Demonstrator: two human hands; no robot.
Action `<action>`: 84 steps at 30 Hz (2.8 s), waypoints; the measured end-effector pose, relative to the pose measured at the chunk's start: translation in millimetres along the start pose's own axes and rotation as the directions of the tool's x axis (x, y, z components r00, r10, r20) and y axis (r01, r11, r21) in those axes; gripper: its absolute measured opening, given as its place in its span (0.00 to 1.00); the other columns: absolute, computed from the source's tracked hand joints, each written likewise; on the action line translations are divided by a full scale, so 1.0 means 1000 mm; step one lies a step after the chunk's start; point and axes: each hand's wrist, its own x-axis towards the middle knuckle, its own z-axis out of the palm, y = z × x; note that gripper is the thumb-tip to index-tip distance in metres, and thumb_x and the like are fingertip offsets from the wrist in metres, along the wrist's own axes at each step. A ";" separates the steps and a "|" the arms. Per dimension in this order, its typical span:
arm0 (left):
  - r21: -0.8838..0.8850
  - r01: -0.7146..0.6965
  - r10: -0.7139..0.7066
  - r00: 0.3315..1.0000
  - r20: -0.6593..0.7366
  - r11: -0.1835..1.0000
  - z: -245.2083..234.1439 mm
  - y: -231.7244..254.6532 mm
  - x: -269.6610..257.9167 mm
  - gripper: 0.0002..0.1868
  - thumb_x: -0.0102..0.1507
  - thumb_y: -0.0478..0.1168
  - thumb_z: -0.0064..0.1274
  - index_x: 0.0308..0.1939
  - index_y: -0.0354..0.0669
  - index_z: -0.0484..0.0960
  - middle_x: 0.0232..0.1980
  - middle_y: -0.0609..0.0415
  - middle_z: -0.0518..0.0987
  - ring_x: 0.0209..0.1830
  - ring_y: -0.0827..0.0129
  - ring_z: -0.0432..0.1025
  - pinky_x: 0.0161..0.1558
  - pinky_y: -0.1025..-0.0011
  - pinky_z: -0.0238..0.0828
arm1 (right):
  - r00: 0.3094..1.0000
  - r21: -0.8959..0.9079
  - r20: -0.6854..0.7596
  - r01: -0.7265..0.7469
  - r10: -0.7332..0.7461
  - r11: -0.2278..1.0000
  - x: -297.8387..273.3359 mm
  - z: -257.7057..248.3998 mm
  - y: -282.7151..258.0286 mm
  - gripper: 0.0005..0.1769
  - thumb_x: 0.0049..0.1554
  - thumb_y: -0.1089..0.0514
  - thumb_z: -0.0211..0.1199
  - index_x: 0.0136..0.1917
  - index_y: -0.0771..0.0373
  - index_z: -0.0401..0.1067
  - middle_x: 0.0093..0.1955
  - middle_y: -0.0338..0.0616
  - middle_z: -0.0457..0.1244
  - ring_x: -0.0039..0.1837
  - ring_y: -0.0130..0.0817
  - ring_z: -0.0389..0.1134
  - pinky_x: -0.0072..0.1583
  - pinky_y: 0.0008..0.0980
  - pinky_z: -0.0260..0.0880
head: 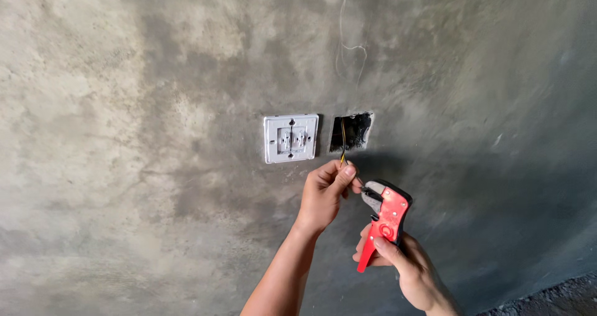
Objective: The person installs a white electrical switch plate into a wall cavity. They use a screwdriver to adjust the internal box, a wire stripper to cut and strip yellow wires, and pliers to manipulate the wiring. The person then fits the switch plate into the wall and prepares the internal switch mechanism.
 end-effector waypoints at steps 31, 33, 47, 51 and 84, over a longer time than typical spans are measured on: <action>0.083 -0.072 0.082 0.988 -0.128 0.994 0.017 -0.005 0.001 0.13 0.69 0.42 0.55 0.35 0.35 0.80 0.32 0.63 0.78 0.34 0.82 0.67 0.39 0.79 0.67 | 0.993 0.169 -0.080 0.104 -0.091 0.980 0.023 0.017 0.032 0.32 0.62 0.39 0.49 0.53 0.73 0.70 0.41 0.55 0.70 0.42 0.47 0.78 0.45 0.45 0.82; 0.074 -0.074 0.083 0.988 -0.127 0.995 0.017 -0.006 0.001 0.14 0.69 0.42 0.56 0.35 0.35 0.80 0.32 0.63 0.78 0.33 0.83 0.66 0.38 0.79 0.65 | 0.992 0.162 -0.089 0.106 -0.092 0.981 0.023 0.018 0.031 0.32 0.62 0.39 0.49 0.53 0.73 0.70 0.41 0.55 0.70 0.42 0.47 0.78 0.45 0.45 0.81; 0.102 -0.071 0.088 0.981 -0.172 0.992 0.017 -0.013 0.000 0.13 0.70 0.42 0.56 0.35 0.36 0.82 0.31 0.64 0.79 0.28 0.85 0.62 0.30 0.80 0.59 | 0.965 0.204 -0.230 0.178 -0.130 0.963 0.038 0.005 0.085 0.33 0.63 0.34 0.52 0.46 0.71 0.69 0.32 0.50 0.66 0.30 0.40 0.71 0.35 0.37 0.75; 0.085 -0.141 0.153 0.976 -0.158 0.986 0.018 -0.022 -0.001 0.13 0.72 0.41 0.55 0.36 0.35 0.82 0.32 0.64 0.78 0.30 0.85 0.63 0.32 0.80 0.60 | 0.953 0.238 -0.256 0.223 -0.161 0.945 0.045 -0.003 0.127 0.32 0.69 0.39 0.55 0.44 0.75 0.62 0.30 0.51 0.57 0.28 0.43 0.60 0.33 0.42 0.65; -0.509 0.185 -0.192 0.981 0.038 0.841 -0.022 0.043 -0.025 0.14 0.68 0.41 0.52 0.54 0.38 0.79 0.32 0.60 0.78 0.31 0.75 0.71 0.41 0.73 0.68 | 0.995 0.326 0.032 0.084 -0.099 0.942 -0.007 -0.006 0.094 0.28 0.60 0.42 0.55 0.57 0.71 0.69 0.50 0.55 0.69 0.54 0.52 0.76 0.57 0.52 0.77</action>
